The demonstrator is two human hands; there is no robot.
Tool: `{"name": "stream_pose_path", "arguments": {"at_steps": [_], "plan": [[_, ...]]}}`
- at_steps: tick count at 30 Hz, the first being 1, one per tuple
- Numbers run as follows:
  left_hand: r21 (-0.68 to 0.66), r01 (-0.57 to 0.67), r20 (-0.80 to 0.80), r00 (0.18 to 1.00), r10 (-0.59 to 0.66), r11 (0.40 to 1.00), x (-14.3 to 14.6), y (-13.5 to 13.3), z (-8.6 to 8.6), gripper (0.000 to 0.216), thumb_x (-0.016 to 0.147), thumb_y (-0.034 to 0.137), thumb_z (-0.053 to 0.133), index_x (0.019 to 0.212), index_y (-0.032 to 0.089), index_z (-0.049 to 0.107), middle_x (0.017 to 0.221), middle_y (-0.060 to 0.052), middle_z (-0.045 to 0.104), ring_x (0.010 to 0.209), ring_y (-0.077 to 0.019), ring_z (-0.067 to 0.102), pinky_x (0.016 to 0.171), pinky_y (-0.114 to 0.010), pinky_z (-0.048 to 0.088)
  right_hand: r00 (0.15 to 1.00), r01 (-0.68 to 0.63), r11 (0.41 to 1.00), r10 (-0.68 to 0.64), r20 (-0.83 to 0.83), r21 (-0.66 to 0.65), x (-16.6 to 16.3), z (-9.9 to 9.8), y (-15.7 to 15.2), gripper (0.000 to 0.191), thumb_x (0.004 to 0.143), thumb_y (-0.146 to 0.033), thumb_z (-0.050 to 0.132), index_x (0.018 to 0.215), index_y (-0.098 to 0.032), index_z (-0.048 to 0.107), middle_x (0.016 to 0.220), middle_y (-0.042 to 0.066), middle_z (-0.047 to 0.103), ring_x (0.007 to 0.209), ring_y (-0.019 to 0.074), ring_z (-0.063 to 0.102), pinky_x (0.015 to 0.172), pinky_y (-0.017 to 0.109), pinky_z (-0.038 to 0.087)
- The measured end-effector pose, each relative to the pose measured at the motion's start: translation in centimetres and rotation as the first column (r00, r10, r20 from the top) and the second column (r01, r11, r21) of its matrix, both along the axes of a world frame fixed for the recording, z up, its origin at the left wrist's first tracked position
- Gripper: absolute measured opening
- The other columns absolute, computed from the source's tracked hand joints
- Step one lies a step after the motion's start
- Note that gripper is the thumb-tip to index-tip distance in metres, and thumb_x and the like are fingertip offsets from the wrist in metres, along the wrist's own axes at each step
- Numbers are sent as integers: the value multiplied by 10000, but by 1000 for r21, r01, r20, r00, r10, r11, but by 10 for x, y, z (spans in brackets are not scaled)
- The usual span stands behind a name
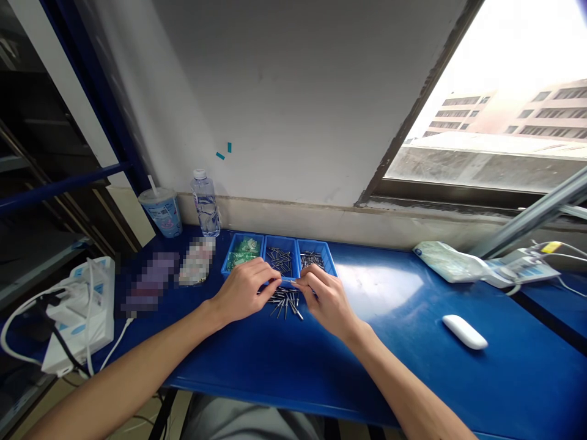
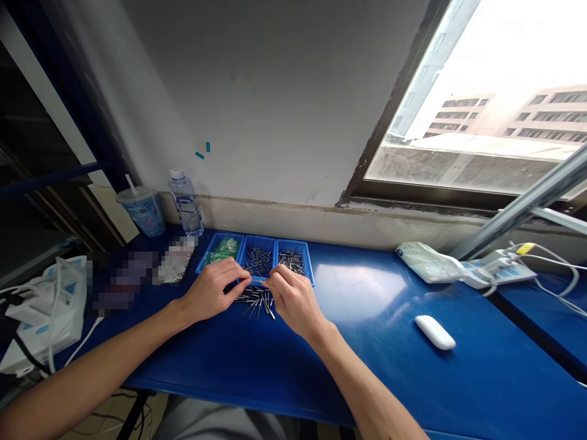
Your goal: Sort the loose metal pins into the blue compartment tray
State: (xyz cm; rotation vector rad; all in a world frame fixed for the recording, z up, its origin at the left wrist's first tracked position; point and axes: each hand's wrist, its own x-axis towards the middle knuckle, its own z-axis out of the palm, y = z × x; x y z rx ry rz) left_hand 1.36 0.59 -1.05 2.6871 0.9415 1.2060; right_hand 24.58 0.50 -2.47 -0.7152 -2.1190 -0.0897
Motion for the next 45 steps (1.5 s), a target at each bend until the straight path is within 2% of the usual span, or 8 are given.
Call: {"name": "stream_pose_path", "arguments": {"at_steps": [10,30,45], "plan": [[8,32,-3,999,-32,999,-1,1,-2,100,1041,190,588,991,166,672,902,-48,728,848,-197,646,783,-338,527,1000,-22,999,22,1,-35,0,-2,-1,171,1084,-137,500,961,-201,600,887,43,624,720,146,596,643,259,473],[15,64,-49,997,-63,998,1,0,-3,105,1046,175,579,996,168,672,894,-46,729,845,-201,635,772,-340,519,999,-40,997,43,32,-73,-4,-2,-3,172,1095,-170,507,957,-201,605,881,46,660,716,155,607,652,273,467],[18,74,-68,995,-72,997,2,0,-3,135,1055,189,562,1000,168,683,890,-50,729,847,-200,631,763,-342,522,997,-37,992,45,62,-121,-6,0,-5,256,1123,-221,445,941,-206,623,866,53,667,708,158,606,654,278,472]]}}
